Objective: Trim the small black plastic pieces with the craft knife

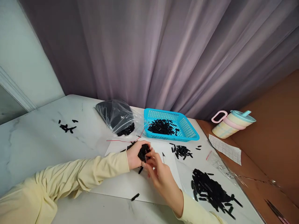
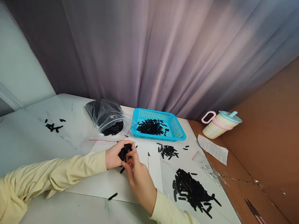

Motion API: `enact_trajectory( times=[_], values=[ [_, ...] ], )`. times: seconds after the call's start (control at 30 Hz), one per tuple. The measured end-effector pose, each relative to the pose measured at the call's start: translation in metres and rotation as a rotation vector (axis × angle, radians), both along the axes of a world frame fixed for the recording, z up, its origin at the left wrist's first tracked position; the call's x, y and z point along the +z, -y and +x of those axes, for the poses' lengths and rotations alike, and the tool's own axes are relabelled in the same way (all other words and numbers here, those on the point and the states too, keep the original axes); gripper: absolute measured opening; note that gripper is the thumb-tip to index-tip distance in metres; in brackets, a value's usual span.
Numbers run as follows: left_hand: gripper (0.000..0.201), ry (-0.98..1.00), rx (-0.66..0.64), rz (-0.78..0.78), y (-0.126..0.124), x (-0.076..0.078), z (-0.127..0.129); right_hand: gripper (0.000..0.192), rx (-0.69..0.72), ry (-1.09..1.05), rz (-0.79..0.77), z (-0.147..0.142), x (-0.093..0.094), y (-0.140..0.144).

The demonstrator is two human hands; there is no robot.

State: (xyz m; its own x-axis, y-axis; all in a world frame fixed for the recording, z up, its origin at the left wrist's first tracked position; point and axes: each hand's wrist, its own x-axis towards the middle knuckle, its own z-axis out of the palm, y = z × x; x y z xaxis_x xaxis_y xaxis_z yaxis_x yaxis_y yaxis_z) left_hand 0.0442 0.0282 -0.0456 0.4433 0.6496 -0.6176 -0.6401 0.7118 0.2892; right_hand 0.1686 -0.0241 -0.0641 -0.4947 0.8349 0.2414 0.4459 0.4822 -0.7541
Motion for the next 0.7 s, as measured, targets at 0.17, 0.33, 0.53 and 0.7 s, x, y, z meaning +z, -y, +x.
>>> enact_trajectory(
  times=[0.17, 0.33, 0.53, 0.7],
  values=[
    [0.029, -0.032, 0.080, 0.019, 0.002, 0.003, 0.006, 0.015, -0.024, 0.293, 0.212, 0.005, 0.011, -0.009],
    [0.031, -0.067, 0.120, 0.040, -0.001, 0.007, 0.007, 0.017, -0.037, 0.479, 0.409, -0.001, 0.017, -0.015],
    [0.036, -0.116, -0.014, 0.029, -0.006, 0.001, 0.004, 0.019, -0.034, 0.486, 0.438, -0.013, 0.026, -0.003],
    [0.033, -0.114, -0.080, 0.132, -0.015, 0.006, -0.007, 0.017, 0.088, 0.444, 0.241, -0.003, 0.035, 0.017]
  ],
)
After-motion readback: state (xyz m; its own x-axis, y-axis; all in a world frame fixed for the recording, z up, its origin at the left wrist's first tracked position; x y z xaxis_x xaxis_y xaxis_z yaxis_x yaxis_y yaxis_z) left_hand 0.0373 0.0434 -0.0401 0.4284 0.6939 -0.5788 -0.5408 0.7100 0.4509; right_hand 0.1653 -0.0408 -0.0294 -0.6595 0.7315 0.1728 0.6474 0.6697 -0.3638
